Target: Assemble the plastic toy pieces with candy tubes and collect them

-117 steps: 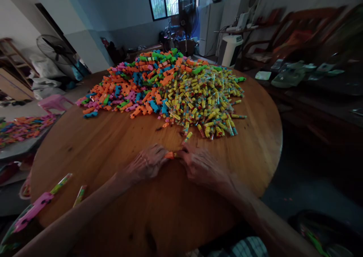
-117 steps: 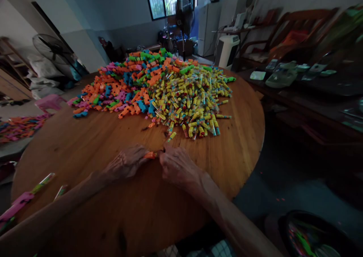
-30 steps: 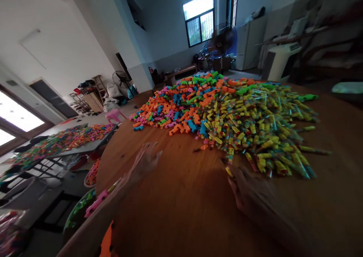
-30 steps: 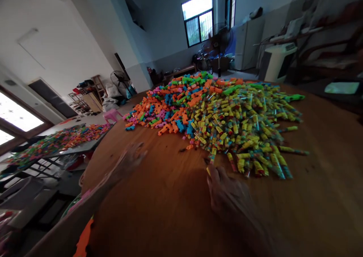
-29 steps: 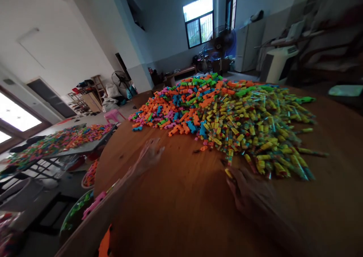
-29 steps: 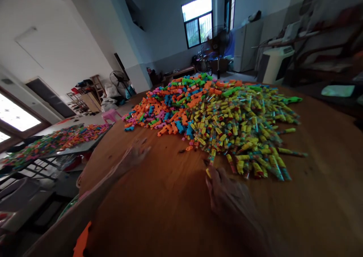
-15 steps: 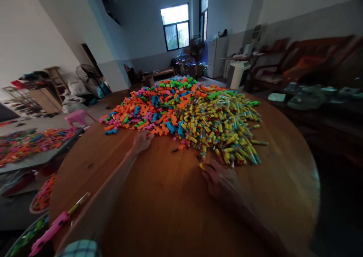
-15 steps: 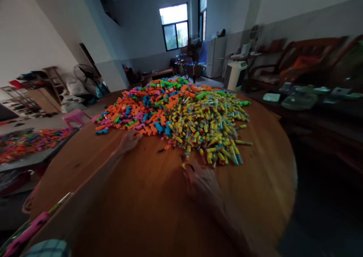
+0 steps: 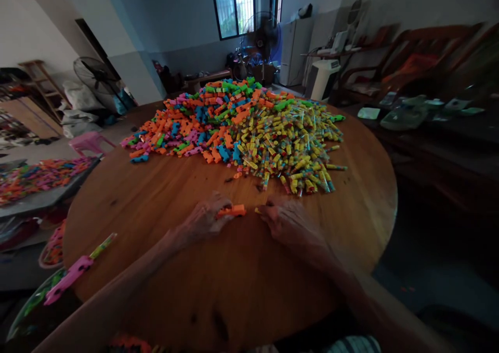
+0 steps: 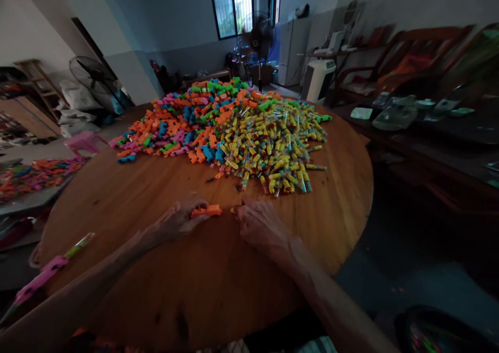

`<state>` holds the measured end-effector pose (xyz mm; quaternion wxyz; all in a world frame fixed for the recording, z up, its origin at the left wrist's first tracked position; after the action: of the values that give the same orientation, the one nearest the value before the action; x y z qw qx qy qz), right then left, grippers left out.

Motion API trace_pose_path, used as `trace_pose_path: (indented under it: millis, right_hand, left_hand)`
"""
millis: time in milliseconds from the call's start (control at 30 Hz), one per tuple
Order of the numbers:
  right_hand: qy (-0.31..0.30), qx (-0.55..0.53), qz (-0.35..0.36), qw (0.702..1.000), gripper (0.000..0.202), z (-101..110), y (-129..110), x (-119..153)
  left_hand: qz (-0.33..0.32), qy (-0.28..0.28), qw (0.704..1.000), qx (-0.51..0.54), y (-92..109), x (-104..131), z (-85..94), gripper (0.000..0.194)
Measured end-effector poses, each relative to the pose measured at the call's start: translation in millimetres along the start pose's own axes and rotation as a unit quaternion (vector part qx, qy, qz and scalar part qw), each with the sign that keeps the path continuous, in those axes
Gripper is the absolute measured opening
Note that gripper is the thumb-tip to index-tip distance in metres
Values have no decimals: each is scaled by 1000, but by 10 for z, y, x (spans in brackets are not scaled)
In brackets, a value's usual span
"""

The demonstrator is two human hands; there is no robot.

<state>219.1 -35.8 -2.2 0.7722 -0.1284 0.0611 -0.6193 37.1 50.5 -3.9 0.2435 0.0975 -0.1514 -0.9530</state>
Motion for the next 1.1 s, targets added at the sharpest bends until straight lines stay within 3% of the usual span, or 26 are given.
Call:
trace_pose_path:
  millis: [100, 200, 333, 567, 833, 1100]
  right_hand:
    - [-10, 10, -6, 1000, 25, -9, -45, 57]
    - [17, -6, 7, 1000, 26, -9, -61, 82]
    - [54, -43, 32, 997, 27, -57, -57, 68]
    - [61, -55, 51, 995, 27, -131, -51, 54]
    - [32, -10, 50, 998, 27, -116, -103, 52]
    - [29, 39, 107, 993, 22, -251, -166, 34]
  left_hand:
    - [-31, -7, 999, -16, 186, -39, -10, 13]
    - [-50, -8, 999, -17, 240, -61, -26, 18]
    - [-36, -7, 999, -35, 235, -56, -74, 26]
    - [-17, -4, 999, -39, 269, -17, -75, 31]
    - [-42, -5, 999, -21, 266, -60, -91, 37]
    - [-60, -10, 998, -8, 254, -42, -123, 34]
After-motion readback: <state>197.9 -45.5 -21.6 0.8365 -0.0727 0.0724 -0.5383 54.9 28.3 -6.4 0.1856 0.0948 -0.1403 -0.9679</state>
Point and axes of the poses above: each hand's wrist, its own x-axis away from the middle knuckle, its own z-axis out of the back of the hand, y = z × x, the point moved 6 cm from there along -x, towards the middle knuckle, and after that the axes turned 8 degrees about -y, right-handed, at the moved point
